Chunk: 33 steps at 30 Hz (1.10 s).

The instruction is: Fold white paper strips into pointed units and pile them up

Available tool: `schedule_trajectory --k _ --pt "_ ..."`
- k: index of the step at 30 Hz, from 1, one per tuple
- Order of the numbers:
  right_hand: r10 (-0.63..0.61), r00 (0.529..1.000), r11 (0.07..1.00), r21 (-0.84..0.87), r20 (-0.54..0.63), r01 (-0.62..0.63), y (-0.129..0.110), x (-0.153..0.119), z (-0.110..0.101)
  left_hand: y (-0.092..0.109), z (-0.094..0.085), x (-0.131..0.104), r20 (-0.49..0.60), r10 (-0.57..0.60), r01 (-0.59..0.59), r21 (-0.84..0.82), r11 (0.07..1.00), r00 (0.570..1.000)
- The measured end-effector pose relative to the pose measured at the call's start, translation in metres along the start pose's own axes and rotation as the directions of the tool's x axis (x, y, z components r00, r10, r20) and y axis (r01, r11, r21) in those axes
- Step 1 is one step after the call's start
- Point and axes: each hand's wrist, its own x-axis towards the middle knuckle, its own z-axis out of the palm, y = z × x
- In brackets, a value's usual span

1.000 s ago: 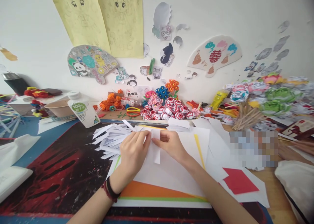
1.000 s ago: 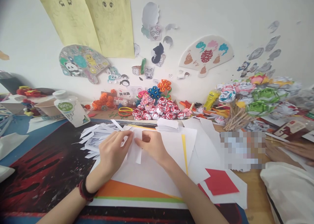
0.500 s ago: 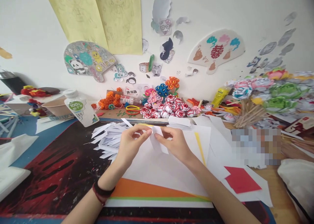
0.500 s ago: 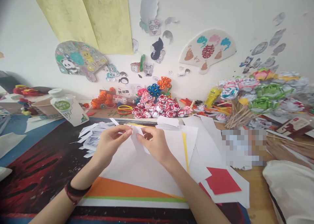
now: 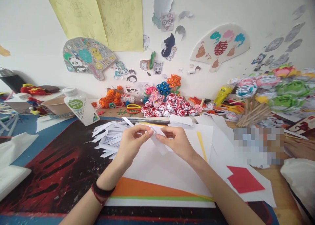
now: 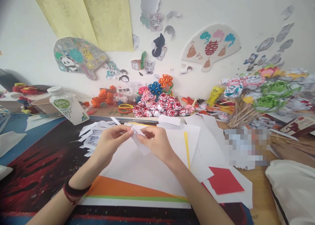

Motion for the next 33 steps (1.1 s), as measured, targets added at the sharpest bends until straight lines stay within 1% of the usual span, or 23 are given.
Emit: schedule_trajectory --k 7,17,21,25,29,33 --pt "0.024 1.000 0.998 0.066 0.018 -0.025 -0.0033 -0.0016 0.0006 -0.0004 0.0005 -0.0010 0.008 -0.050 0.051 -0.031 0.998 0.999" --pt "0.037 0.999 0.995 0.096 0.031 -0.040 -0.0041 -0.0021 0.0005 0.0029 0.0001 -0.0008 0.023 -0.046 0.047 -0.044 0.998 0.999" --pt "0.030 0.999 0.996 0.078 0.039 -0.033 -0.0069 -0.0020 0.0001 0.0036 0.0005 -0.0016 0.018 -0.047 0.048 -0.018 0.999 0.999" --pt "0.004 1.000 1.000 0.018 0.012 -0.004 -0.0082 -0.0018 0.0000 0.0037 0.0007 -0.0018 0.028 -0.028 0.027 0.029 0.999 0.999" --pt "-0.014 1.000 1.000 0.010 0.005 0.014 -0.0091 -0.0021 -0.0007 0.0038 0.0000 -0.0014 0.033 0.037 -0.040 0.095 0.995 0.999" --pt "-0.018 1.000 1.000 -0.022 0.011 0.018 -0.0099 -0.0024 -0.0010 0.0038 -0.0006 -0.0011 0.036 0.083 -0.086 0.097 0.991 0.996"
